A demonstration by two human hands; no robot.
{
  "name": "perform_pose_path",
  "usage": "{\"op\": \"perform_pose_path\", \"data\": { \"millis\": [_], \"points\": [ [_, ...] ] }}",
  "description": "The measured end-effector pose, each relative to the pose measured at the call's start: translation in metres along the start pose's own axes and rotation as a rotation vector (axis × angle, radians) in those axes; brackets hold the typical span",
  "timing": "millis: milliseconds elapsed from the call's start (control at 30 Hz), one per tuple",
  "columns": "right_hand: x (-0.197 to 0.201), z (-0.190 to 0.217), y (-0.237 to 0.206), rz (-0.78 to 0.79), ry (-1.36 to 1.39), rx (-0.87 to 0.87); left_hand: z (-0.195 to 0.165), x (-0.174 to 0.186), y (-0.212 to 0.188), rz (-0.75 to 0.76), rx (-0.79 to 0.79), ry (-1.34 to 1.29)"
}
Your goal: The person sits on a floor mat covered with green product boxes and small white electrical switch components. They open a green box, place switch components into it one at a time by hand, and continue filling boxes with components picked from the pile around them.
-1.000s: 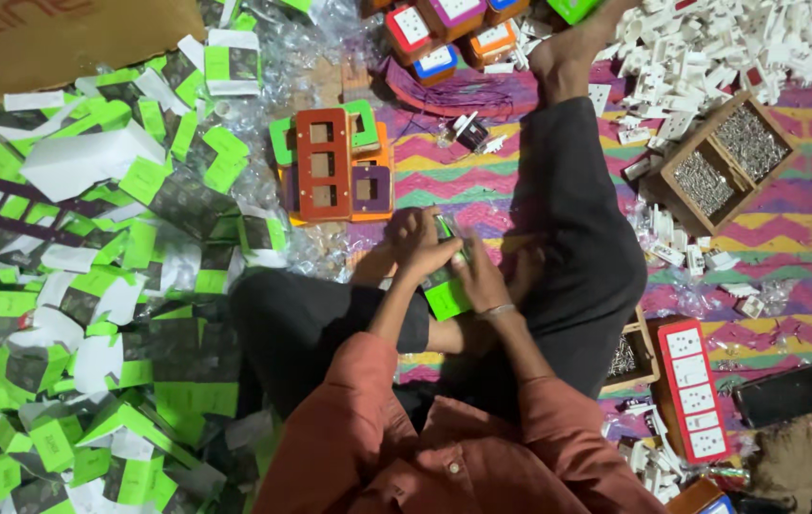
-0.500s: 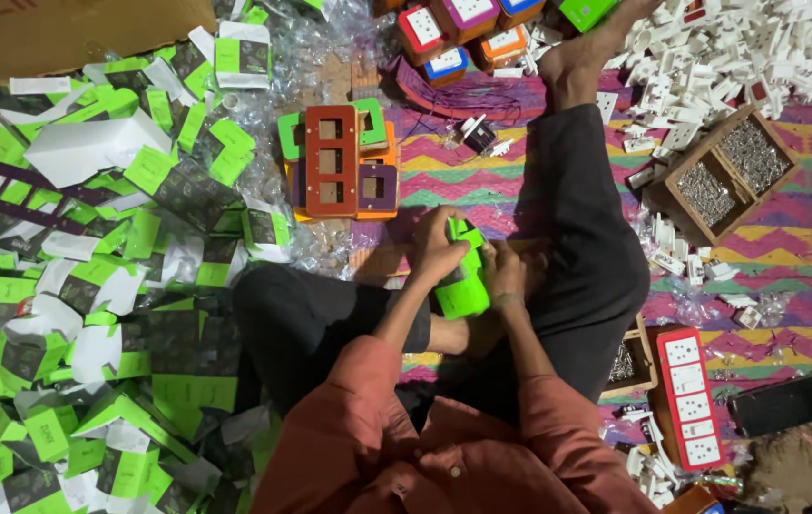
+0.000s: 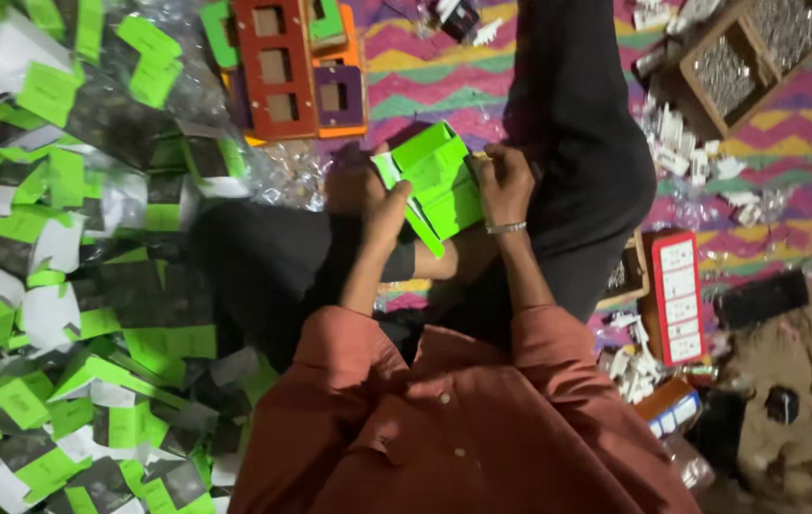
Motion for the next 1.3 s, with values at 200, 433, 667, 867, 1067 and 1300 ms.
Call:
{"op": "perform_pose_path", "data": {
  "millis": [200,433,667,867,1067,1300],
  "points": [
    [0.002,0.017,-0.013,0.334,-0.095,-0.046,0.008,0.03,-0.005,0.03,0.118,-0.146],
    [-0.014,0.048,-0.019,0.499,-0.364,-0.01,-0.014,0.011,0.005,0.097,0.171,-0.284],
    [0.003,0.057,0.014,0.321,-0.419,0.403,-0.038,-0.009,0.032,0.198,0.052,-0.168],
    [-0.017,0.046,0.033,0.416,-0.515,0.383,-0.025,-0.009,0.03,0.136,0.103,-0.109],
    [-0.024,0.053,0.019,0.243,-0.521,0.485,-0.04,-0.013,0.03,0.126,-0.168,0.19],
    [-0.019,0.052,0.024,0.279,-0.489,0.428,-0.079,-0.037,0.013,0.136,-0.652,0.842]
  ]
}}
Point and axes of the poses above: each hand's wrist, its own y-axis towards the middle knuckle, its own x-axis out of the back of the hand, z = x × y, the point moved 5 cm from there along y, towards the middle knuckle, and after that the axes turned 6 degrees about -y, right-handed, at the moved point
